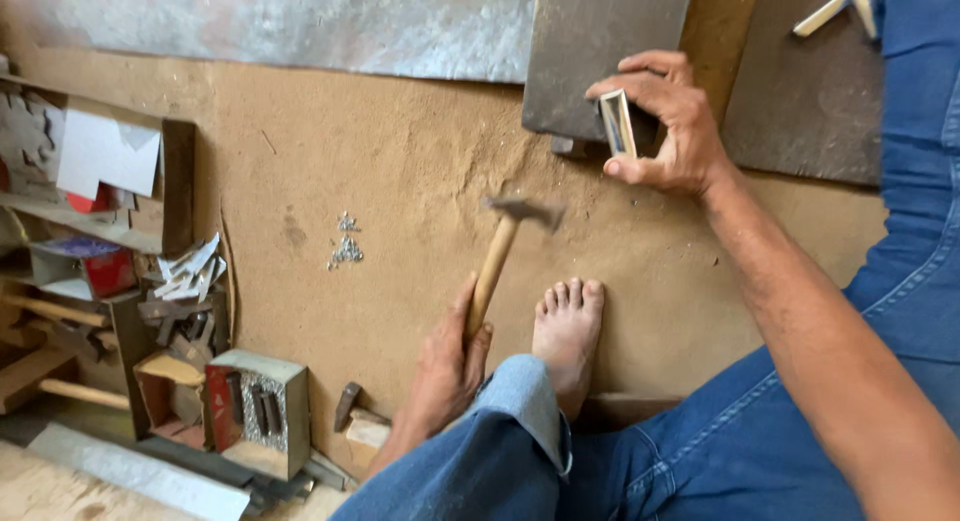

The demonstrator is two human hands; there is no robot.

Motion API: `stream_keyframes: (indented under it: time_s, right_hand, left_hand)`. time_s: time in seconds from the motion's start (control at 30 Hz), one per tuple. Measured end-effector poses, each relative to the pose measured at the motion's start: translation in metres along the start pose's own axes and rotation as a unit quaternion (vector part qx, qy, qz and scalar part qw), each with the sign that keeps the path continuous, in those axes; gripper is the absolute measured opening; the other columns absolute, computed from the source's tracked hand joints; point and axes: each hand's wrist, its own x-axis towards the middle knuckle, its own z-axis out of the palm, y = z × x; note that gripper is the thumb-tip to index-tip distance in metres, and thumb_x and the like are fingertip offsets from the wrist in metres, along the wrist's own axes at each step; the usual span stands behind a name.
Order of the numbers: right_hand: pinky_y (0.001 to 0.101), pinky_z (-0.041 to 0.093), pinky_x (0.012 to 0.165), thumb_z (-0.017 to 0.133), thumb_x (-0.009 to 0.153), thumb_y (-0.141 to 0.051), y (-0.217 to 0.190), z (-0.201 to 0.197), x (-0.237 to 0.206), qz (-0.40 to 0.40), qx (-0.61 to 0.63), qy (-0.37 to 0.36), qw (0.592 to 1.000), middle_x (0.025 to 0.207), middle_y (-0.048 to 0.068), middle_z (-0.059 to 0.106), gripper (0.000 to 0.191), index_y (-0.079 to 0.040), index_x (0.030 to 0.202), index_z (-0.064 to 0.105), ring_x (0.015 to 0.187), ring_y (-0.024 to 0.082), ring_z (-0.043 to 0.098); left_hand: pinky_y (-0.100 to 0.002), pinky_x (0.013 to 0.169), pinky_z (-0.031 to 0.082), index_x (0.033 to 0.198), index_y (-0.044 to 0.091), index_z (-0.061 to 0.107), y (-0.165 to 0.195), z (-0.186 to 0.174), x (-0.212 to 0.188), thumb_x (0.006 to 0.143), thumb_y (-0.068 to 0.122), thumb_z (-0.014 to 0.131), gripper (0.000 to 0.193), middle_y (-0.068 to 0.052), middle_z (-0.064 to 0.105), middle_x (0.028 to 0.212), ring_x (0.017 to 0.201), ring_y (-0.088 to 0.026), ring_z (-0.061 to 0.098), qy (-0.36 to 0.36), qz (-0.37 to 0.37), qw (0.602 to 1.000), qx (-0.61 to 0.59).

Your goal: The person sits on the floor and hammers small metal pieces against an anvil block, bending and shaping them one at a time with a hammer, then sets the formed pieces in a growing pile beside the block.

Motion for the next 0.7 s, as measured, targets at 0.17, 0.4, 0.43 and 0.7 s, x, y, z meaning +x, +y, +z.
stream_keyframes:
  time_s: [0.17,0.4,0.43,0.7]
  right_hand:
    - [0.044,0.048,0.118,0.078,0.077,-0.068,0.008,0.003,-0.002,-0.044,0.077,0.0,0.996,0.132,0.005,0.068,0.074,-0.017,0.129,0.068,0.135,0.027,0.053]
    - [0.0518,0.038,0.115,0.074,0.075,-0.07,0.005,0.006,0.005,-0.07,-0.17,0.035,0.982,0.107,0.003,0.066,0.084,-0.009,0.131,0.075,0.117,0.025,0.053]
    - [0.0534,0.035,0.114,0.073,0.078,-0.073,0.004,0.008,0.004,-0.079,-0.262,0.064,0.96,0.108,0.006,0.063,0.08,-0.008,0.126,0.074,0.119,0.026,0.05]
    - [0.0569,0.029,0.116,0.067,0.087,-0.069,-0.004,0.023,-0.004,-0.036,-0.367,0.112,0.923,0.123,0.012,0.052,0.072,-0.006,0.121,0.069,0.126,0.03,0.041]
  left_hand:
    - [-0.043,0.058,0.049,0.152,0.011,0.045,0.069,-0.047,0.033,0.099,0.013,0.069,0.058,-0.016,0.062,0.088,0.068,-0.033,0.062,0.035,0.246,0.965,0.081]
    - [-0.04,0.066,0.052,0.154,0.01,0.049,0.091,-0.028,0.058,0.103,0.006,0.065,0.053,-0.014,0.063,0.092,0.076,-0.029,0.063,0.098,0.277,0.955,0.026]
    - [-0.039,0.068,0.053,0.154,0.011,0.049,0.089,-0.026,0.053,0.104,0.005,0.064,0.052,-0.014,0.063,0.093,0.077,-0.028,0.063,0.116,0.284,0.952,0.016]
    - [-0.038,0.064,0.052,0.153,0.013,0.048,0.066,0.001,0.08,0.104,0.006,0.063,0.052,-0.016,0.067,0.093,0.073,-0.028,0.066,0.128,0.225,0.966,0.007]
